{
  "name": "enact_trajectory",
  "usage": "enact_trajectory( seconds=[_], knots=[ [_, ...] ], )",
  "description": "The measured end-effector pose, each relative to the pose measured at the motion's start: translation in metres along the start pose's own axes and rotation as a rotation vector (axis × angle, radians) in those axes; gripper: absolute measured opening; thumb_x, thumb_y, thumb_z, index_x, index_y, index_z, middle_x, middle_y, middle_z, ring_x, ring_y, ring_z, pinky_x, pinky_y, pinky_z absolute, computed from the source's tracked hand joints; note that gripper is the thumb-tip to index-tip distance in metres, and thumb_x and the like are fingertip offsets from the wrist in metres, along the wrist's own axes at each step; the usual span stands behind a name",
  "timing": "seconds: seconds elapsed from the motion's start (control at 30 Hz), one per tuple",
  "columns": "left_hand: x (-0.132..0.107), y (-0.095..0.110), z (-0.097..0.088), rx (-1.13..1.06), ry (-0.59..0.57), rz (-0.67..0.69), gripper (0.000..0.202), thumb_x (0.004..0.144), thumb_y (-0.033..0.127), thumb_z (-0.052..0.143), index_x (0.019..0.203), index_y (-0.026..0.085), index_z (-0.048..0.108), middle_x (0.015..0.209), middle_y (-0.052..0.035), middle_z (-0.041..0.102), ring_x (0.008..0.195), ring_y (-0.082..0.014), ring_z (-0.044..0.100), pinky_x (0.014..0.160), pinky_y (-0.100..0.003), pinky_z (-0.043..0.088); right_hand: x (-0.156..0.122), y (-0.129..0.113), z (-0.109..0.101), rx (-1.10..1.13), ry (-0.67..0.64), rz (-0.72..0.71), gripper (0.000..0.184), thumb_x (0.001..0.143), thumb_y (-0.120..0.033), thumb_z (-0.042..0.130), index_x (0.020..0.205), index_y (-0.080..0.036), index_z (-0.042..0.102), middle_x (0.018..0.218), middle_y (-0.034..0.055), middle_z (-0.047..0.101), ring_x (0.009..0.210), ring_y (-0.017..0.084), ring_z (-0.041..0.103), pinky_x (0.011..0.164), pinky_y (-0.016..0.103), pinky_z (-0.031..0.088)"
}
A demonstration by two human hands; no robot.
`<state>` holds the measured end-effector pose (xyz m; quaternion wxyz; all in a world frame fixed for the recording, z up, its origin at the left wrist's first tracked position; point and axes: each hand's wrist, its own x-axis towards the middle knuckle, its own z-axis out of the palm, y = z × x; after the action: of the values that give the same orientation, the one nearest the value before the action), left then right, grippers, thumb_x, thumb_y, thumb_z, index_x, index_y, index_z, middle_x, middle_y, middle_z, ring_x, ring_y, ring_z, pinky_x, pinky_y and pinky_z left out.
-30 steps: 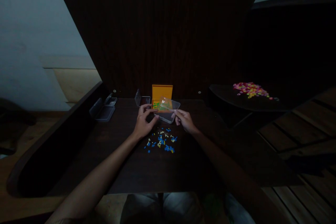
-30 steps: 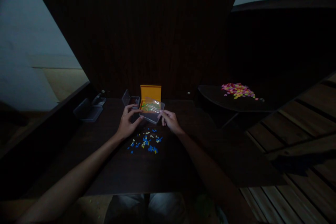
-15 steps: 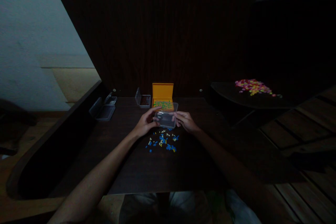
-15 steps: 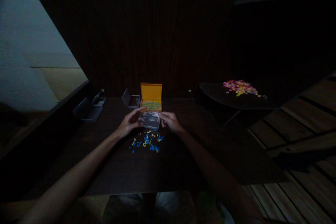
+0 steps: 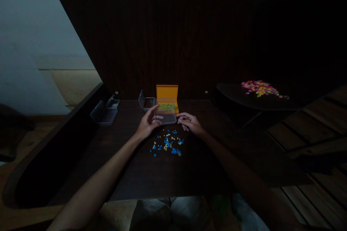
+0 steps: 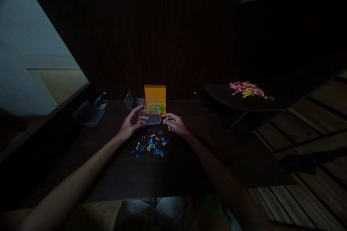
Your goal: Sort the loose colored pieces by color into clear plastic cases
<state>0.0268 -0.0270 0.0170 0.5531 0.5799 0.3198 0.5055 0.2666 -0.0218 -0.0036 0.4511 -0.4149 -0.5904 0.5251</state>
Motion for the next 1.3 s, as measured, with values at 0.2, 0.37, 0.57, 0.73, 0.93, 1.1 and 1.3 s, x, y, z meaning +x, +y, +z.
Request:
enact_trajectory(
  seconds=[0.2,0.37,0.57,0.73,0.93,1.1,1.3],
  knots=[
    [0.003,-0.009,-0.009,0.082,0.081,0.033,0.076,0.069,0.02,0.074,0.138,0.026,0.044,0.137,-0.013,0.05,0.095,-0.0194,0.067,0.076,-0.031,0.056,-0.006,-0.006,-0.007,-0.33,-0.206,-0.128,0.022,0.072,-0.033,0.074,0.085,-0.016,0.075,0.072,-0.0001,0.059,0.052,0.006,0.044,0.046,0.02,0.034],
    [0.003,-0.012,-0.012,0.059,0.039,0.014,0.077,0.07,0.021,0.075,0.139,0.027,0.042,0.141,-0.014,0.047,0.093,-0.0205,0.07,0.082,-0.037,0.057,-0.007,-0.007,-0.004,-0.468,-0.306,-0.243,0.016,0.077,-0.028,0.069,0.086,-0.019,0.077,0.073,0.001,0.059,0.053,0.007,0.043,0.047,0.021,0.033],
    [0.004,-0.013,-0.011,0.046,0.008,-0.012,0.075,0.069,0.023,0.078,0.136,0.026,0.045,0.142,-0.0145,0.045,0.093,-0.0195,0.07,0.083,-0.035,0.057,-0.007,-0.002,-0.004,-0.525,-0.285,-0.299,0.013,0.077,-0.02,0.064,0.08,-0.019,0.077,0.068,-0.0003,0.055,0.051,0.008,0.042,0.049,0.022,0.034],
    [0.005,-0.013,-0.012,0.016,-0.021,-0.053,0.074,0.066,0.018,0.078,0.133,0.026,0.047,0.141,-0.0141,0.045,0.091,-0.0185,0.071,0.082,-0.033,0.056,-0.006,0.0,-0.002,-0.55,-0.229,-0.309,0.014,0.077,-0.019,0.063,0.08,-0.019,0.077,0.066,-0.0004,0.055,0.051,0.008,0.042,0.05,0.023,0.035],
    [0.005,-0.01,-0.013,-0.009,-0.002,-0.067,0.073,0.068,0.017,0.076,0.134,0.028,0.047,0.139,-0.0127,0.048,0.092,-0.021,0.071,0.082,-0.036,0.057,-0.004,-0.002,-0.002,-0.578,-0.131,-0.315,0.011,0.076,-0.02,0.064,0.076,-0.019,0.075,0.066,0.0008,0.058,0.054,0.01,0.045,0.052,0.023,0.037],
    [0.004,-0.011,-0.013,-0.017,-0.014,-0.042,0.075,0.07,0.018,0.076,0.136,0.029,0.044,0.139,-0.0121,0.049,0.093,-0.0206,0.071,0.082,-0.035,0.058,-0.008,-0.005,-0.001,-0.505,-0.204,-0.268,0.008,0.073,-0.025,0.068,0.075,-0.019,0.074,0.064,-0.0011,0.056,0.051,0.008,0.044,0.049,0.022,0.036],
    [0.004,-0.012,-0.014,-0.038,0.0,-0.061,0.078,0.069,0.015,0.075,0.138,0.03,0.043,0.139,-0.0127,0.048,0.095,-0.0222,0.07,0.084,-0.038,0.057,-0.01,-0.006,0.001,-0.496,-0.249,-0.25,0.015,0.072,-0.033,0.074,0.075,-0.019,0.073,0.064,-0.0016,0.056,0.05,0.008,0.044,0.047,0.022,0.034]
  ],
)
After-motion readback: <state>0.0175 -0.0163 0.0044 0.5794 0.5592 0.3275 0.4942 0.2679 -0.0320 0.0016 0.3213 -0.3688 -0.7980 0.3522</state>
